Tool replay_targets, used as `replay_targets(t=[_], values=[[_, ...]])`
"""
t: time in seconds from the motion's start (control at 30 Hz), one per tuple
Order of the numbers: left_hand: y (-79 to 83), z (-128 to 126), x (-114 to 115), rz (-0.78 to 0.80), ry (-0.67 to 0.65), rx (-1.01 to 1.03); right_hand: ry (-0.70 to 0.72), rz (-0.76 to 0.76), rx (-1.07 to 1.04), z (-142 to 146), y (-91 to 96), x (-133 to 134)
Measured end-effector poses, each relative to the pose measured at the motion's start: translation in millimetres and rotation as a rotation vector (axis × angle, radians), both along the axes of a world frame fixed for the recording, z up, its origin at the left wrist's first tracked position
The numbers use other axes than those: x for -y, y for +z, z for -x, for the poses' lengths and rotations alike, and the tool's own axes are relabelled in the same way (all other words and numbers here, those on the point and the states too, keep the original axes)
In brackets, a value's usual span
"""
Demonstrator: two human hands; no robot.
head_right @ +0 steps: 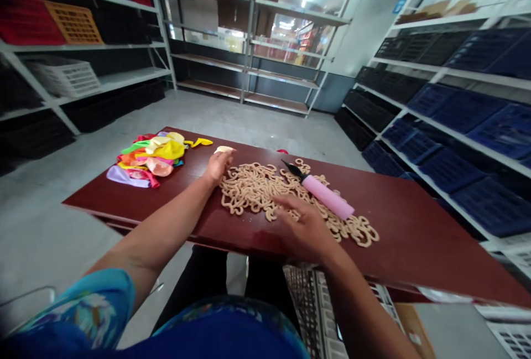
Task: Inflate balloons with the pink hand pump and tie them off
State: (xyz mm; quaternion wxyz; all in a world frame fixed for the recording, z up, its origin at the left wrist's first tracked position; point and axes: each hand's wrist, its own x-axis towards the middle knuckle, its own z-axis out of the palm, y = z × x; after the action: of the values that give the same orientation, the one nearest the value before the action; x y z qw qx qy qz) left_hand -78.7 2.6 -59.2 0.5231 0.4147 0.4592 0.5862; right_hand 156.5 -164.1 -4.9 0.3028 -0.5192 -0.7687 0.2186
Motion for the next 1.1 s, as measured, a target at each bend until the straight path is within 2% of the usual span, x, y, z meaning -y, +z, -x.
replay_targets(t=[0.07,0.13,0.23,0.37,0.5,0.6,0.7,0.87,1.0,1.1], values=[[6.0,-1,-2,-0.067,-0.061,0.245,-0.238,-0.102,0.088,-43,-6.2,-18],[14.2,-2,-4,-0.102,-0.100,0.430,-0.427,-0.181,0.290,-77,-17.1,-34],[28.4,-5,-7,-0.080,-0.122,0.583,-0.517,-0.126,0.558,-107,-32.0,-51],[40.6,-10,-17,0.012,-0.141,0.707,-0.572,-0.007,0.672,-112,-36.4,-59],[29.9,-11,-29,0.024,-0.131,0.800,-0.524,-0.105,0.613,-96,-24.2,-67],[11.4,-4,-37,0.023,-0.109,0.852,-0.333,-0.235,0.495,-74,-13.4,-81],[-2.4,8,-44,0.022,-0.046,0.915,-0.168,-0.308,0.463,-48,-9.5,-100],[-6.3,17,-47,0.017,0.037,1.002,-0.092,-0.383,0.504,-21,-24.7,-122],[-3.1,11,-45,0.004,0.043,1.017,-0.075,-0.406,0.540,-18,-42.6,-124],[-0.6,8,-43,0.009,0.039,1.005,-0.082,-0.398,0.562,-19,-48.8,-123]])
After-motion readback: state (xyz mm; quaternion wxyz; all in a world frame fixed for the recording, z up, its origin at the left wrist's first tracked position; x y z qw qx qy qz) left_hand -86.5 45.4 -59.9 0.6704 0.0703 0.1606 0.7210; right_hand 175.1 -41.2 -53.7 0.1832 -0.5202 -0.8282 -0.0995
